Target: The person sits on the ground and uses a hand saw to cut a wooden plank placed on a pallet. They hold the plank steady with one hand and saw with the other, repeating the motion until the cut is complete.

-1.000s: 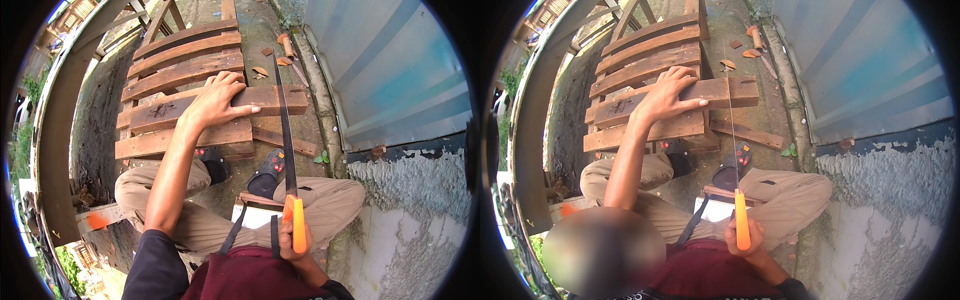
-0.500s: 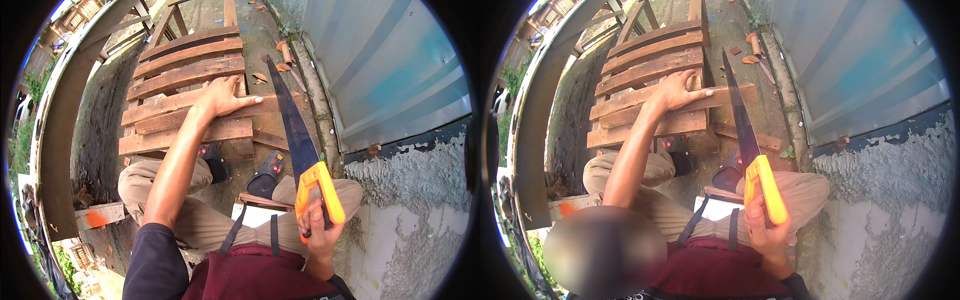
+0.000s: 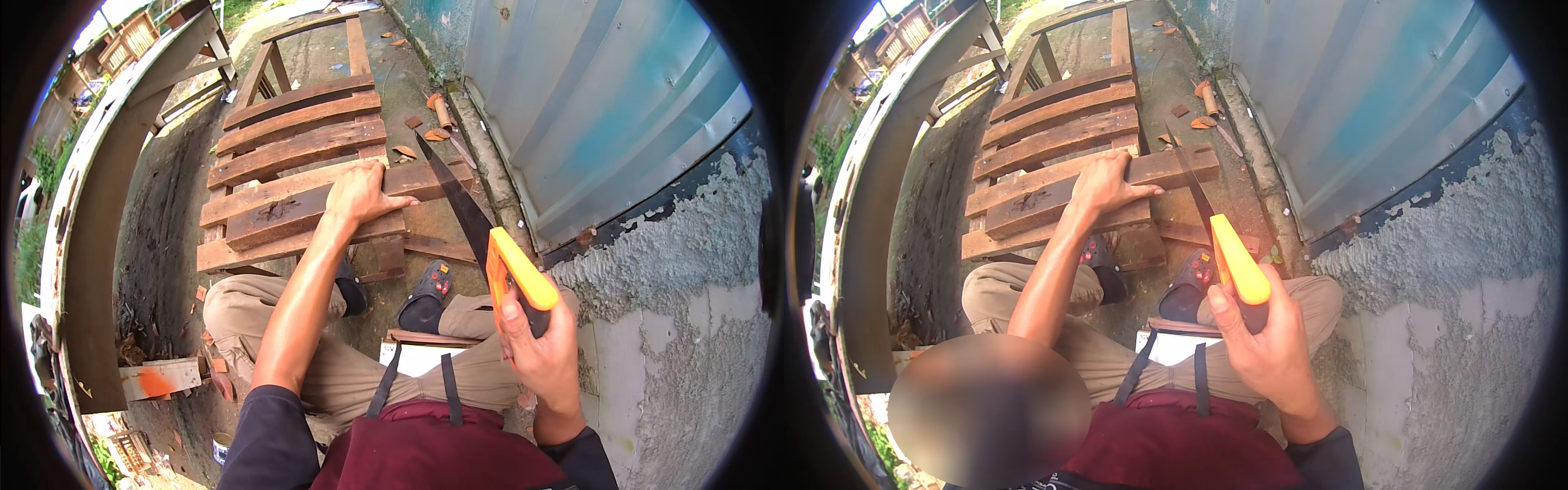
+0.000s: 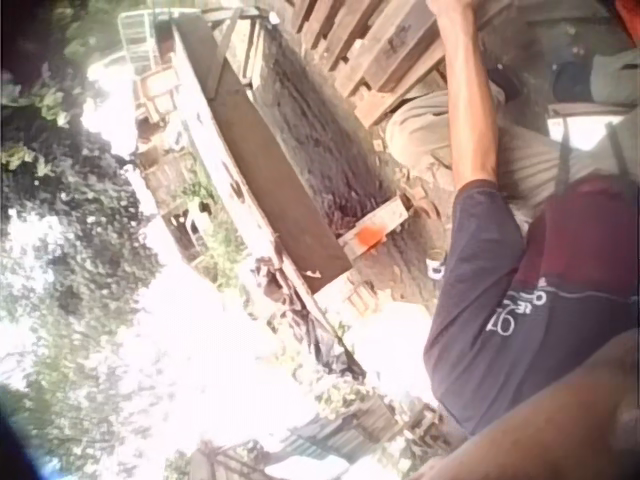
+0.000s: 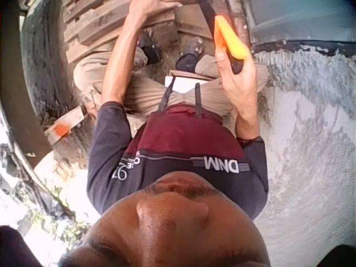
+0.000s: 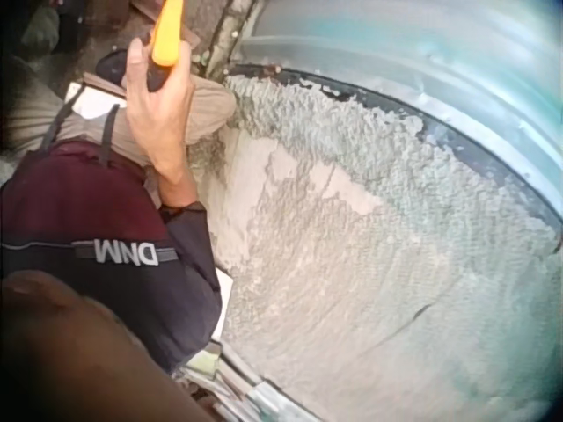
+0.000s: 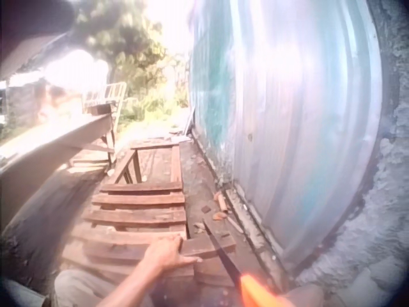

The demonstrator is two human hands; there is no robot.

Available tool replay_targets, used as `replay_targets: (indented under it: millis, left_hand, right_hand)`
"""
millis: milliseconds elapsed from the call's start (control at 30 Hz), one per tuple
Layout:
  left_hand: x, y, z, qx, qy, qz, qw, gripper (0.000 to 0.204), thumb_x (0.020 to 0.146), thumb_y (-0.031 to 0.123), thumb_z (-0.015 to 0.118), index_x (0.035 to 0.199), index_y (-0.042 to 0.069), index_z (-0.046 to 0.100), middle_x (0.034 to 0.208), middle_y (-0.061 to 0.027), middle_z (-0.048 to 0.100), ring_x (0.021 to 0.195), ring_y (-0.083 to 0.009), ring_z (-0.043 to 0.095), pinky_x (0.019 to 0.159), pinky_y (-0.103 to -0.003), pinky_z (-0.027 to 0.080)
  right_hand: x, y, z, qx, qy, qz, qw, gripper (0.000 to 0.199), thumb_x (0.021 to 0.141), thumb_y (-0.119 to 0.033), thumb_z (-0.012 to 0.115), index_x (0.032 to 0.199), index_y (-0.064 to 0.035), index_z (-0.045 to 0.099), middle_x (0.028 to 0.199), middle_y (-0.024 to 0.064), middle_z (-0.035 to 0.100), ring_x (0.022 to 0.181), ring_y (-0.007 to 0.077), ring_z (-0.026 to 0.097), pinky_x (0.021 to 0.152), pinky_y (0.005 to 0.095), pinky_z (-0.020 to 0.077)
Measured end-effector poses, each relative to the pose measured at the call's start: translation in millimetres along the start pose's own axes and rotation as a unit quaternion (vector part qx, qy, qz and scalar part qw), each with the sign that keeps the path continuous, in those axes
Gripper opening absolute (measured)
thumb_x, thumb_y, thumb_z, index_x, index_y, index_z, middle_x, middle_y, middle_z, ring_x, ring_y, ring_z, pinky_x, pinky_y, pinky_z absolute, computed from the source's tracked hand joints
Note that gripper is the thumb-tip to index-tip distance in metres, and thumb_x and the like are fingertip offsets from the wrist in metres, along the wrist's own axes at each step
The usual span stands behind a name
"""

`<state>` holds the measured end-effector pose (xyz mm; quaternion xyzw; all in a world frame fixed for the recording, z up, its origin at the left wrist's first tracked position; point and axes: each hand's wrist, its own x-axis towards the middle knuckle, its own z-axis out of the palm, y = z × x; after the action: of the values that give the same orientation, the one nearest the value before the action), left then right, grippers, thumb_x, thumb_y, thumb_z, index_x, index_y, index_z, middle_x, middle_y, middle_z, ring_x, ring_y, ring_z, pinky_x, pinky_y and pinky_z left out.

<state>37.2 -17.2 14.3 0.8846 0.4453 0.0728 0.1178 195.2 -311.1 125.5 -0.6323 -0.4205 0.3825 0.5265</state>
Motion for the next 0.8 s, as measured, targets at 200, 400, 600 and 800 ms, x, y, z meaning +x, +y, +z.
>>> replay_targets:
  millis: [200, 400, 600, 800]
  left_hand:
    - [11, -12, 9, 0.038, 0.051, 0.071, 0.995, 0.091, 0.068, 0.080, 0.071, 0.100, -0.005, 0.063, 0.096, -0.0256, 0.071, 0.093, -0.0399, 0.071, 0.081, -0.047, 0.057]
    - [5, -26, 30, 0.115, 0.189, 0.130, 0.967, 0.089, 0.075, 0.077, 0.067, 0.111, -0.004, 0.060, 0.105, -0.0186, 0.067, 0.104, -0.0317, 0.065, 0.091, -0.040, 0.051]
    - [9, -32, 22, 0.008, 0.180, 0.130, 0.975, 0.070, 0.092, 0.068, 0.055, 0.106, -0.001, 0.061, 0.106, -0.0181, 0.063, 0.103, -0.0348, 0.061, 0.090, -0.043, 0.048]
    - [33, -35, -1, -0.007, 0.098, -0.078, 0.992, 0.085, 0.096, 0.073, 0.038, 0.109, -0.006, 0.066, 0.120, -0.0257, 0.063, 0.116, -0.0408, 0.061, 0.098, -0.052, 0.047]
  right_hand:
    - [-24, 48, 33, -0.038, 0.010, -0.083, 0.996, 0.021, 0.100, -0.021, 0.066, 0.100, -0.0031, 0.054, 0.072, -0.0021, 0.054, 0.059, 0.0052, 0.049, 0.054, 0.0230, 0.0402]
    - [-46, 114, 46, -0.061, 0.031, -0.121, 0.990, 0.020, 0.096, -0.014, 0.070, 0.101, -0.0015, 0.055, 0.077, 0.0064, 0.064, 0.064, 0.0137, 0.062, 0.060, 0.0297, 0.0493]
    - [-50, 196, 52, 0.086, 0.081, -0.094, 0.989, 0.019, 0.098, -0.017, 0.066, 0.092, -0.0003, 0.058, 0.072, 0.0046, 0.061, 0.060, 0.0103, 0.054, 0.056, 0.0281, 0.0445]
    - [-42, 225, 68, 0.022, 0.018, -0.056, 0.998, 0.026, 0.093, -0.016, 0.071, 0.075, -0.0022, 0.059, 0.068, 0.0076, 0.058, 0.059, 0.0160, 0.054, 0.057, 0.0324, 0.0431]
